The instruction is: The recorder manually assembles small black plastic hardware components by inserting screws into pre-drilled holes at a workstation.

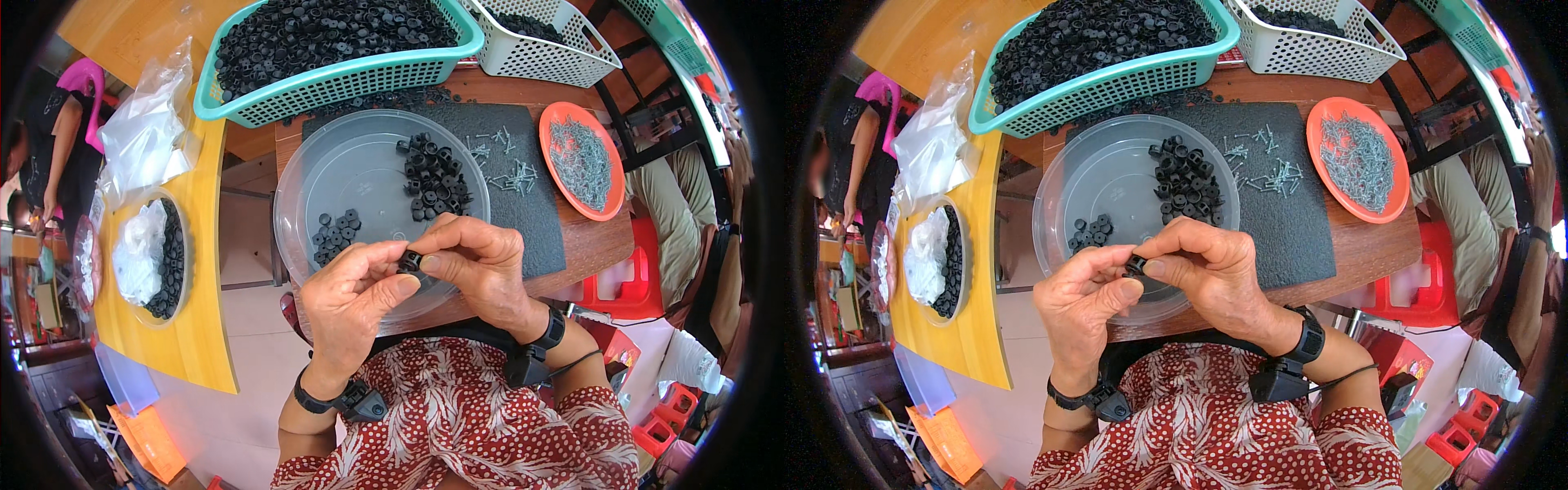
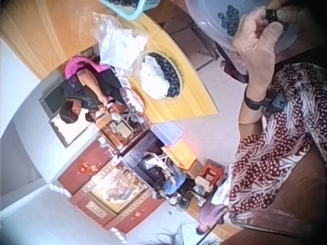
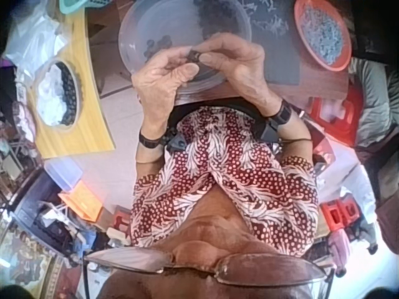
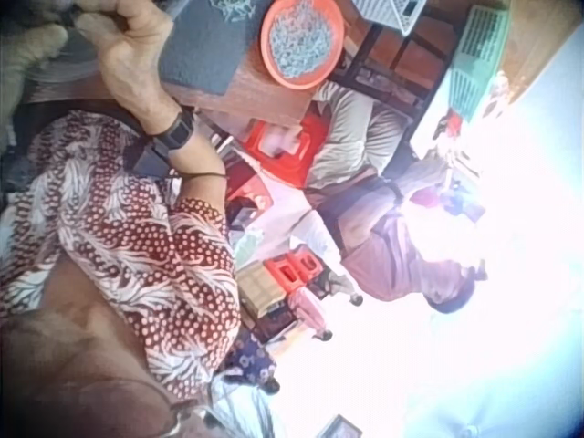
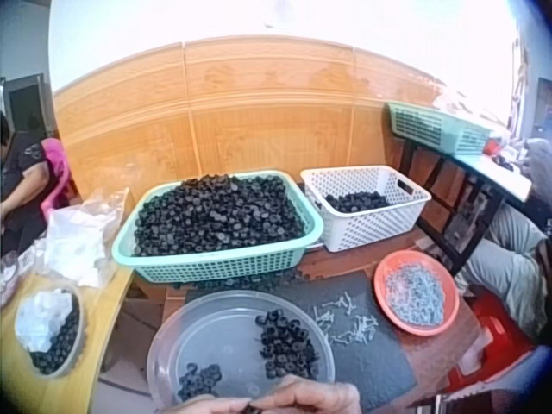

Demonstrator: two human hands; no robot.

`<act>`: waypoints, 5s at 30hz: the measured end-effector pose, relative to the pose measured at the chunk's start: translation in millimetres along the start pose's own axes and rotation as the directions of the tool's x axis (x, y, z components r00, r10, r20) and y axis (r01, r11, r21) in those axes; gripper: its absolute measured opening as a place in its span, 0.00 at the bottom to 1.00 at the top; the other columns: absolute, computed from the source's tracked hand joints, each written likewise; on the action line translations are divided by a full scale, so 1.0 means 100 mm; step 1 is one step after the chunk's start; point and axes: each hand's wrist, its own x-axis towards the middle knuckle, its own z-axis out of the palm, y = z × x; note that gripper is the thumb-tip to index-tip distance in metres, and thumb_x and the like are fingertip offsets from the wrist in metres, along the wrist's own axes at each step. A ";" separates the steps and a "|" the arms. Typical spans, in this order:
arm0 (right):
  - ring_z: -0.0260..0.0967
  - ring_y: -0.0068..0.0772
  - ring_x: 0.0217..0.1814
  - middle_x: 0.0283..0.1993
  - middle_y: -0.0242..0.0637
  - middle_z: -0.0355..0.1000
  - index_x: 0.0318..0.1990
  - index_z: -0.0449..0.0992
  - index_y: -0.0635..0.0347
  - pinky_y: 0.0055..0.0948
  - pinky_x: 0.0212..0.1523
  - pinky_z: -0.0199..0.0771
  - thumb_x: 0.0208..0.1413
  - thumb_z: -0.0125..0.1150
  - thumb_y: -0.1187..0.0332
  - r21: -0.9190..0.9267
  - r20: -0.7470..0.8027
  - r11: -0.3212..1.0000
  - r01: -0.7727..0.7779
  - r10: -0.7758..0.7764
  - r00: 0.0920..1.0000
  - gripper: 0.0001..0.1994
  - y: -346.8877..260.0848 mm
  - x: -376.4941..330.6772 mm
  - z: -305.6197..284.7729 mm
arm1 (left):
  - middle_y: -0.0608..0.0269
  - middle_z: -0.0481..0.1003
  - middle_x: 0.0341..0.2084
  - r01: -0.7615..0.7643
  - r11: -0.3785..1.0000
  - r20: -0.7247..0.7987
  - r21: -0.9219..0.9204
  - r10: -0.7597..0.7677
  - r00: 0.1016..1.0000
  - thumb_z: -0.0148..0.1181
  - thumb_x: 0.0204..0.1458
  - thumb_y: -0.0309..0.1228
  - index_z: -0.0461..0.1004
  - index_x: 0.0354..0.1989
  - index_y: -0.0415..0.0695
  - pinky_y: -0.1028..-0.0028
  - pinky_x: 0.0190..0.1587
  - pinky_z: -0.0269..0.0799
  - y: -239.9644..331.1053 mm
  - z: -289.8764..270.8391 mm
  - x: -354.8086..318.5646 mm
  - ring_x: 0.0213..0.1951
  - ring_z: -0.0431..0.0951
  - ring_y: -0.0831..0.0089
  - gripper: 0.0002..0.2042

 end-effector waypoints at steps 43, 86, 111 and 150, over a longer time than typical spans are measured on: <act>0.62 0.14 0.29 0.26 0.28 0.67 0.32 0.73 0.65 0.17 0.28 0.63 0.47 0.57 0.84 -0.121 0.012 0.991 0.057 -0.056 0.998 0.06 0.00 0.00 0.02 | 0.64 0.75 0.22 0.092 0.992 0.109 -0.086 -0.082 0.991 0.68 0.43 0.29 0.73 0.31 0.36 0.85 0.23 0.67 -0.10 -0.04 0.11 0.21 0.70 0.84 0.12; 0.69 0.31 0.24 0.20 0.40 0.72 0.24 0.75 0.66 0.30 0.27 0.68 0.43 0.55 0.73 -0.919 -0.210 0.394 0.016 -0.523 0.826 0.06 -0.45 1.96 -2.06 | 0.59 0.68 0.21 -0.503 0.648 0.480 0.572 0.234 0.846 0.59 0.39 0.18 0.73 0.34 0.38 0.72 0.27 0.65 -0.21 0.11 0.20 0.23 0.70 0.67 0.11; 0.66 0.39 0.29 0.27 0.38 0.69 0.32 0.73 0.63 0.32 0.29 0.66 0.39 0.63 0.79 -0.519 0.249 0.745 0.419 -0.336 0.908 0.10 -0.28 0.07 -0.28 | 0.67 0.74 0.24 0.226 0.971 0.124 -0.073 -0.216 0.968 0.63 0.47 0.22 0.73 0.34 0.35 0.85 0.25 0.65 0.06 0.05 0.11 0.24 0.70 0.85 0.08; 0.62 0.39 0.27 0.27 0.39 0.67 0.31 0.72 0.64 0.31 0.27 0.62 0.42 0.59 0.82 -0.561 0.108 0.726 0.398 -0.412 0.905 0.08 -0.16 -0.05 0.14 | 0.53 0.75 0.30 0.237 0.862 0.151 -0.447 -0.188 0.971 0.54 0.54 0.26 0.71 0.41 0.31 0.77 0.25 0.69 -0.09 -0.08 0.00 0.25 0.74 0.73 0.11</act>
